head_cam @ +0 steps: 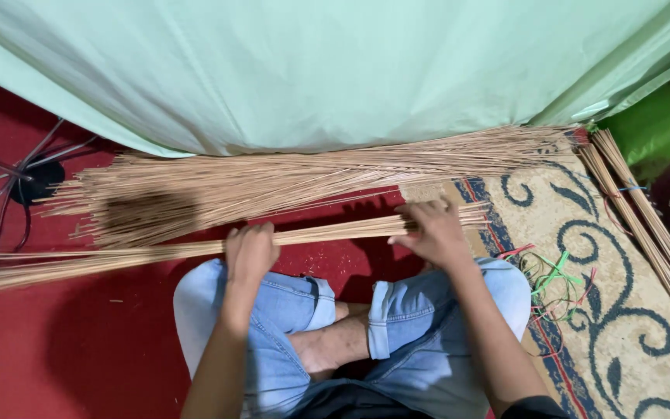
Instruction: Sorting and bundling thin wooden sticks by hand while sitting on the floor
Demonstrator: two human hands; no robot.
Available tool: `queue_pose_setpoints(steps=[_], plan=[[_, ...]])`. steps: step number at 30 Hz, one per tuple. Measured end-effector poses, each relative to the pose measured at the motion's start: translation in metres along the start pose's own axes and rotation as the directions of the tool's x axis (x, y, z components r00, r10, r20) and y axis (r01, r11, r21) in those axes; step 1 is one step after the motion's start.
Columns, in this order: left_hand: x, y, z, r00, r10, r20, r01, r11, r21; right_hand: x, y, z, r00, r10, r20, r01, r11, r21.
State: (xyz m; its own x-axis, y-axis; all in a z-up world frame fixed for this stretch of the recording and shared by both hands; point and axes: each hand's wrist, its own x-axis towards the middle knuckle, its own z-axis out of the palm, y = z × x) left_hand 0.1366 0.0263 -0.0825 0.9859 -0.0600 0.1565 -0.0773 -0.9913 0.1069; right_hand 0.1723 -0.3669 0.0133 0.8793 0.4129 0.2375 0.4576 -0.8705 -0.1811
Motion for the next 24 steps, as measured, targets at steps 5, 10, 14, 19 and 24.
queue_pose_setpoints(steps=[5,10,14,19,24], plan=[[-0.037,-0.043,-0.026,0.950,0.091,-0.298,-0.044,0.986,0.160,-0.030,0.064,-0.008,0.892,0.422,-0.164,-0.256,0.768,0.587],[-0.053,-0.048,0.008,0.927,0.103,-0.360,-0.075,0.993,0.090,-0.032,0.073,0.032,0.746,0.459,0.482,-0.542,-0.003,0.840],[-0.048,-0.042,0.014,0.917,0.106,-0.384,-0.078,0.993,0.089,-0.020,0.070,0.029,0.791,0.461,0.403,-0.476,0.049,0.878],[-0.050,-0.039,0.002,0.927,0.122,-0.355,-0.099,0.992,0.082,-0.022,0.080,0.040,0.793,0.415,0.446,-0.438,-0.121,0.891],[-0.050,-0.038,0.003,0.919,0.120,-0.375,-0.085,0.990,0.110,-0.029,0.079,0.048,0.801,0.362,0.476,-0.437,-0.189,0.879]])
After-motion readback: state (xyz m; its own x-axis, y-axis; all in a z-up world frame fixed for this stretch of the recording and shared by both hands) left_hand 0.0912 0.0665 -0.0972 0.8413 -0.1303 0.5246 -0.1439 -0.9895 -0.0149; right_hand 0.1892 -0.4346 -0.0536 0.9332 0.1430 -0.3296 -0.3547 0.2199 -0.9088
